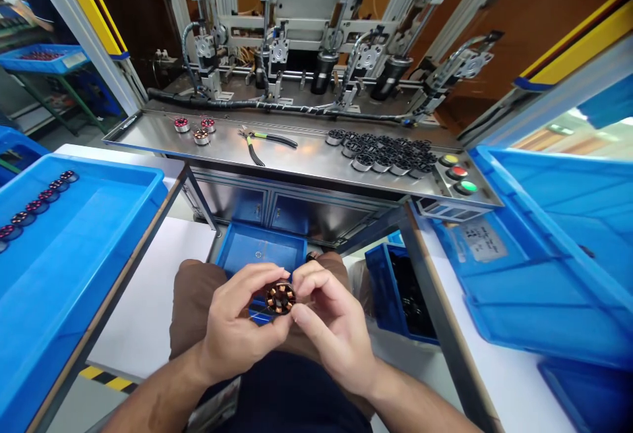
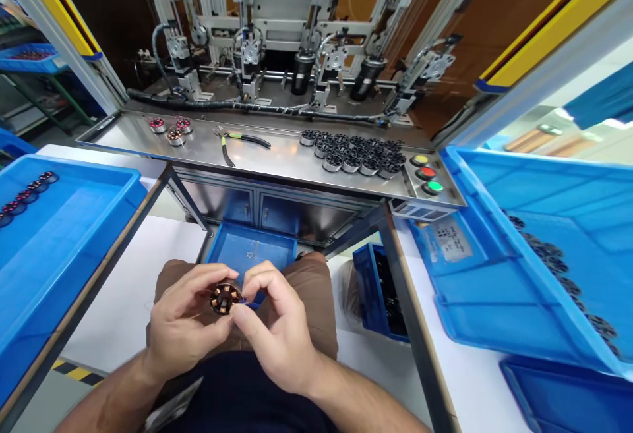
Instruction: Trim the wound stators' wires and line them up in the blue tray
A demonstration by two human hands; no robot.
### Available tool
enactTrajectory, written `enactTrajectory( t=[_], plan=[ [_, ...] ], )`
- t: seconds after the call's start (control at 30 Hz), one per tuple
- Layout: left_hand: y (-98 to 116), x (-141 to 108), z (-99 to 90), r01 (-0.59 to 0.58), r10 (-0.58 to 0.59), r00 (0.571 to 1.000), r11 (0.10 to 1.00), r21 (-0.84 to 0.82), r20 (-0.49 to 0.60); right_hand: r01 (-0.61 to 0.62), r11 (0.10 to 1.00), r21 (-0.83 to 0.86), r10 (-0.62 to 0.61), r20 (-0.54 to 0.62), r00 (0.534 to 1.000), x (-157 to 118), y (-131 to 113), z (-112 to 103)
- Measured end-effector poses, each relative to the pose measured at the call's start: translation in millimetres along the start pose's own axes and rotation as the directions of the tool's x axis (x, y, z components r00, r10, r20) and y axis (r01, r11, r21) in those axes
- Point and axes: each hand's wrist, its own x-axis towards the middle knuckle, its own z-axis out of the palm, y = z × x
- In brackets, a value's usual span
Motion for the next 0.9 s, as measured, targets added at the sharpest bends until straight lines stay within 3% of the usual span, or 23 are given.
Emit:
enactTrajectory(
  t=[0.1,0.3,0.37,0.5,0.6,0.73,0.9],
  plan=[
    [-4,-3,-1.3,-0.066,0.066,0.998,0.997,0.050,0.001,-0.037,0.999,0.015,0.037,-0.024,0.999,2,-1,5],
    [-8,-4,-3.0,-0.038,0.039,0.999,0.999,0.018,-0.035,-0.171,0.984,0.045,0.176,-0.168,0.970,-2,8,12],
    [-5,-3,-4.6,-0.036,0.037,0.999,0.998,0.050,-0.029,-0.119,0.993,0.002,0.117,-0.172,0.978,-4,9,9],
    [2,-1,-6.5,-0.107,0.106,0.994,0.984,0.140,0.011,0.178,0.944,-0.279,-0.211,-0.093,0.973,0,3,0],
    [4,0,-5.4,-0.160,0.158,0.987,0.971,0.175,0.025,0.191,0.906,-0.378,-0.235,-0.074,0.969,5,-3,-2],
    [3,-3,-4.3,-0.093,0.092,0.996,0.990,0.110,0.017,-0.025,0.975,-0.220,-0.033,-0.260,0.965,10,-3,2],
    [2,-3,-7.9,0.078,-0.079,0.996,0.996,-0.032,-0.031,-0.035,0.998,0.045,0.043,-0.187,0.981,5,2,1]
  ],
)
